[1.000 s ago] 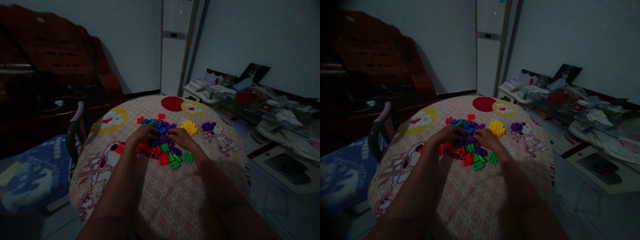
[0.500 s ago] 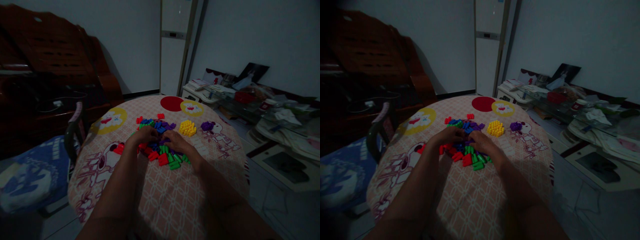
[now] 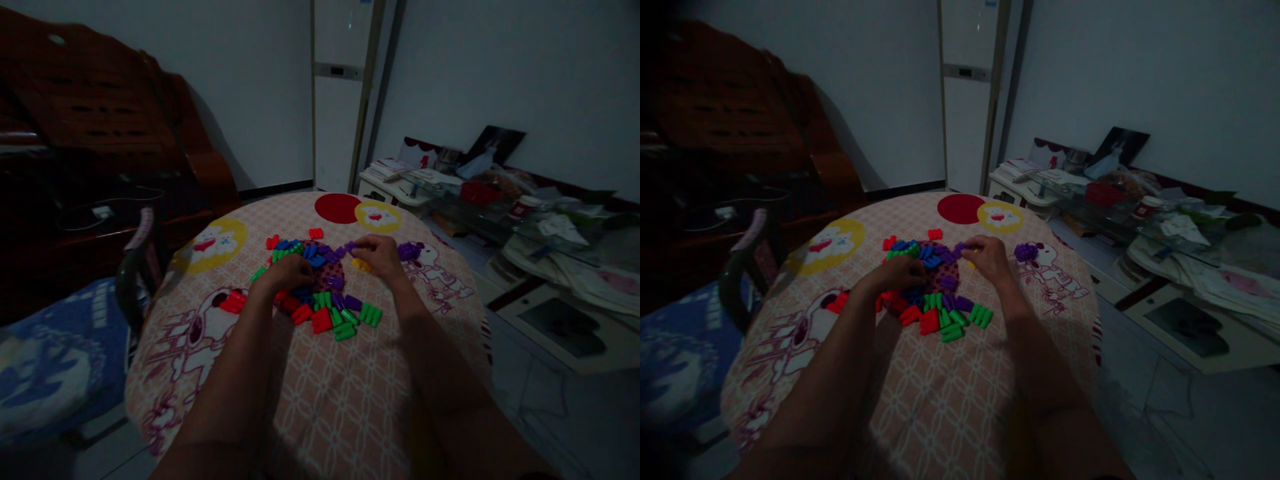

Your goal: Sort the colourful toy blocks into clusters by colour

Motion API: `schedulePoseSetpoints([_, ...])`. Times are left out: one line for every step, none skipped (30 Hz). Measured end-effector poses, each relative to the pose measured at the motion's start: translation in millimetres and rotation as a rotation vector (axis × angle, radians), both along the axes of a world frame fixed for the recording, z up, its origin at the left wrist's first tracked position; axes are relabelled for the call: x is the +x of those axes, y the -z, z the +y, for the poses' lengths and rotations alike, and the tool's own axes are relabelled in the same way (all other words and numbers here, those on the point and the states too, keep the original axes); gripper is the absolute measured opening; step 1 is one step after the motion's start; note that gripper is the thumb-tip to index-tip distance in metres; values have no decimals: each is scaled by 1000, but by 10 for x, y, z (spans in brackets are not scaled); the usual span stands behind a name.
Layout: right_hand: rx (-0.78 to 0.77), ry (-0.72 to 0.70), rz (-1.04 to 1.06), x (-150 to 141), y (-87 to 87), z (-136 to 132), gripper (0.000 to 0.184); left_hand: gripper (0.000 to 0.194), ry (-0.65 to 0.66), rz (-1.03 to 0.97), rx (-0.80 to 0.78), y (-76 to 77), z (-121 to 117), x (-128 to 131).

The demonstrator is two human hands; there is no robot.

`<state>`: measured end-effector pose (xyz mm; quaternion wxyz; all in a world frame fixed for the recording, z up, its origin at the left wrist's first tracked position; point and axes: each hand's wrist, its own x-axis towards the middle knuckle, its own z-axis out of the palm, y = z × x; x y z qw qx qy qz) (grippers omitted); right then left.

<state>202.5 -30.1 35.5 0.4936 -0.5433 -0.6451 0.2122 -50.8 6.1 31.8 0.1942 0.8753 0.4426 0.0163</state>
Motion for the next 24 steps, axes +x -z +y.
schedulePoseSetpoints([-6,101,93,143,-35,14,19,20,-7,4,-8,-1,1,1])
schedulePoseSetpoints([0,204,176,290,-60,22,22,20,-12,1,-16,-1,2,1])
schedulePoseSetpoints([5,291,233,439,-75,23,24,20,-16,-5,-24,-1,3,1])
schedulePoseSetpoints([18,381,272,583,-83,17,24,21,-20,-10,-29,0,4,2])
schedulePoseSetpoints([24,457,307,720,-85,7,24,22,-23,-13,-29,3,5,3])
schedulePoseSetpoints([31,525,343,848,-79,-8,24,22,-22,-14,-23,6,7,4])
schedulePoseSetpoints([37,580,370,965,-65,-24,25,22,-17,-12,-13,10,8,6])
schedulePoseSetpoints([36,626,388,1071,-42,-40,26,22,-12,-8,-2,15,10,9])
schedulePoseSetpoints([35,670,396,1168,-10,-54,26,22,-6,-4,9,19,12,11])
schedulePoseSetpoints([33,714,388,1257,31,-66,24,22,-3,-3,19,22,14,12])
schedulePoseSetpoints([29,760,361,1339,81,-76,22,21,-1,-4,25,24,15,13])
schedulePoseSetpoints([16,804,316,1414,135,-85,20,21,-4,-6,26,25,15,13])
schedulePoseSetpoints([-10,839,262,1480,192,-94,19,21,-8,-11,24,25,16,12])
schedulePoseSetpoints([-45,860,212,1538,246,-105,20,22,-13,-16,20,25,16,10])
schedulePoseSetpoints([-80,866,180,1584,294,-117,19,22,-19,-22,17,24,16,7])
schedulePoseSetpoints([-119,854,147,1617,333,-131,17,22,-21,-27,10,24,17,3])
schedulePoseSetpoints([-171,838,87,1636,359,-146,13,23,-21,-35,1,25,18,-1])
schedulePoseSetpoints([-227,823,2,1642,373,-160,8,24,-21,-44,-10,25,20,-6])
schedulePoseSetpoints([-280,814,-99,1635,375,-172,3,25,-18,-53,-21,27,22,-10])
schedulePoseSetpoints([-337,819,-214,1620,367,-181,3,26,-13,-60,-29,28,24,-14])
schedulePoseSetpoints([-391,833,-331,1599,351,-188,5,26,-9,-64,-33,30,26,-17])
schedulePoseSetpoints([-435,855,-433,1578,332,-192,5,27,-4,-64,-37,32,28,-20])
schedulePoseSetpoints([-466,875,-507,1561,313,-195,7,26,-1,-62,-38,33,28,-22])
schedulePoseSetpoints([-493,885,-570,1551,296,-199,11,26,3,-58,-43,34,28,-24])
